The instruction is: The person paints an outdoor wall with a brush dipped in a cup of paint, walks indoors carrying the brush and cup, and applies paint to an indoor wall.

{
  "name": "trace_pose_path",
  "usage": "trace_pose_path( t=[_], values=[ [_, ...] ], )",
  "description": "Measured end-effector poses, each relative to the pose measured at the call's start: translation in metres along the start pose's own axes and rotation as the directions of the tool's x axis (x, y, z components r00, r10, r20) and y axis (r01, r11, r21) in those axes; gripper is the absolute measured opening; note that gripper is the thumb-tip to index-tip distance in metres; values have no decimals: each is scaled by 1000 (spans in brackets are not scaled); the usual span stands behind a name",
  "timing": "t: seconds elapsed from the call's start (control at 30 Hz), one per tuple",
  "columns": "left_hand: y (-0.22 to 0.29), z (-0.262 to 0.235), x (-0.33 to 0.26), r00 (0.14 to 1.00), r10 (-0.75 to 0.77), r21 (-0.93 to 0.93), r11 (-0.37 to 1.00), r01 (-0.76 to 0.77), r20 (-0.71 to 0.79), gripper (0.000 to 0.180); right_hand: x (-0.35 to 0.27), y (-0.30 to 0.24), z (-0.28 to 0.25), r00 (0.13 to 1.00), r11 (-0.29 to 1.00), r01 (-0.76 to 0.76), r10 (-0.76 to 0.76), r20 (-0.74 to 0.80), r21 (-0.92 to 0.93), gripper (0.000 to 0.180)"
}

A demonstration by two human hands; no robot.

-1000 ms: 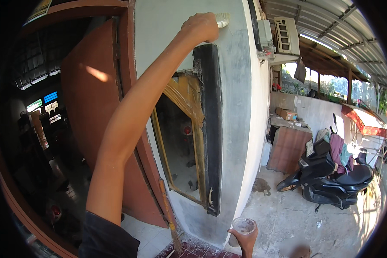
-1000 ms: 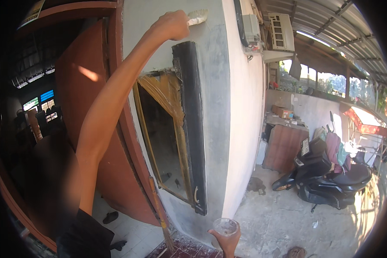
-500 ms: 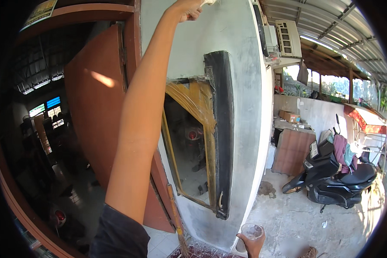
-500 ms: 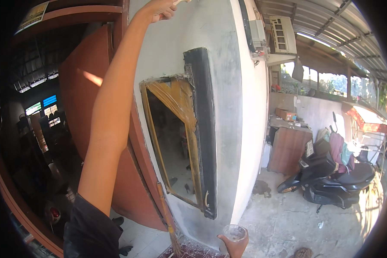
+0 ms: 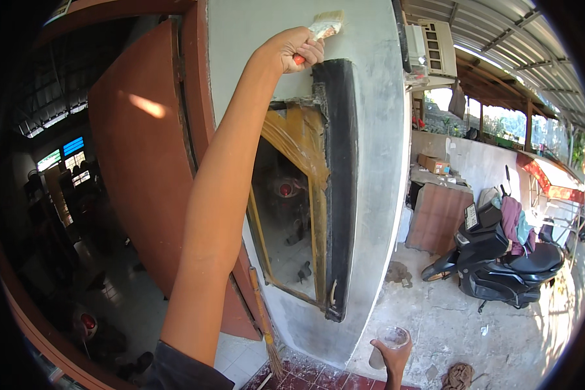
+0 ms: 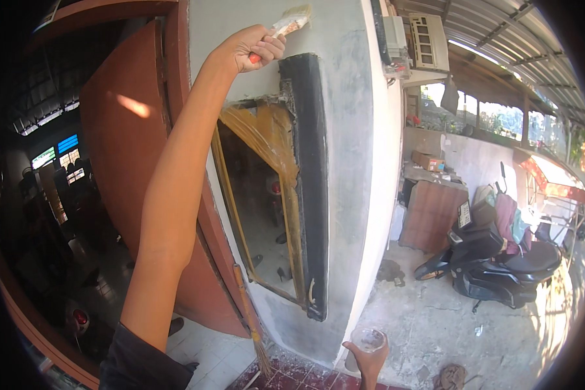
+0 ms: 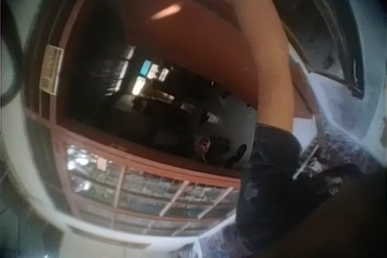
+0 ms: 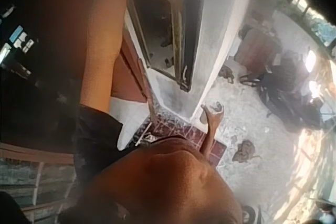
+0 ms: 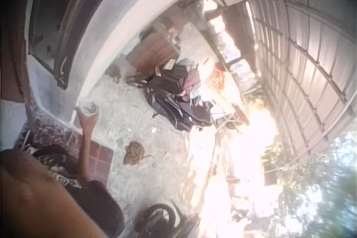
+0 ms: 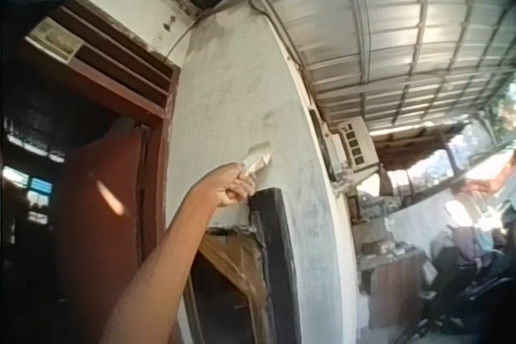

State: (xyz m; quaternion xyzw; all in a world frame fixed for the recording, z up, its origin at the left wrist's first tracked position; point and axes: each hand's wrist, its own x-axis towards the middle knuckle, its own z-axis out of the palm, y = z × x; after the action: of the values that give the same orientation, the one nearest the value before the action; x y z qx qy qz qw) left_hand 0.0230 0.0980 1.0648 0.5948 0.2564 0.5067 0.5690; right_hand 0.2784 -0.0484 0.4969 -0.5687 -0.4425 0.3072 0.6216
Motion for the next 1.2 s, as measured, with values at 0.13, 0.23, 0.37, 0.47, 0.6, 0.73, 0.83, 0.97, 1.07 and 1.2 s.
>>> trace_pose_path(
  t=[0.13,0.23,0.37,0.47,0.6,0.73,0.83,0.97,1.07,1.2],
  values=[
    [-10,-11,-15,992,-107,-7,994,108,62,6,-13,-18,16,997,998,-5,1,78,61,67],
    [-1,-12,-30,993,-115,75,991,114,12,7,-29,-19,20,997,1000,10,-11,73,23,66],
    [58,-26,-34,954,235,699,714,-41,-183,21,-50,-20,27,998,999,-15,12,63,51,67],
    [77,2,-25,728,646,952,304,31,-230,28,-53,26,16,1000,1000,-8,8,4,-8,68],
    [99,13,8,564,824,932,-153,329,-64,27,-57,32,15,997,977,66,-71,-18,-201,77],
    [52,15,31,619,785,943,-195,268,-13,27,-51,48,12,995,978,-14,-6,-99,-206,78],
    [7,5,8,646,750,858,-417,299,139,27,-40,45,18,998,977,7,-20,-59,-215,75],
    [-6,-2,-1,766,639,865,-421,273,69,27,-25,17,26,1000,998,-10,10,11,-54,67],
    [10,2,-10,869,495,795,-534,288,18,27,-19,-4,29,998,999,-25,27,56,-28,66],
    [59,29,-42,761,647,788,-441,430,-53,21,-24,7,30,998,1000,0,1,62,-17,68]
  ],
)
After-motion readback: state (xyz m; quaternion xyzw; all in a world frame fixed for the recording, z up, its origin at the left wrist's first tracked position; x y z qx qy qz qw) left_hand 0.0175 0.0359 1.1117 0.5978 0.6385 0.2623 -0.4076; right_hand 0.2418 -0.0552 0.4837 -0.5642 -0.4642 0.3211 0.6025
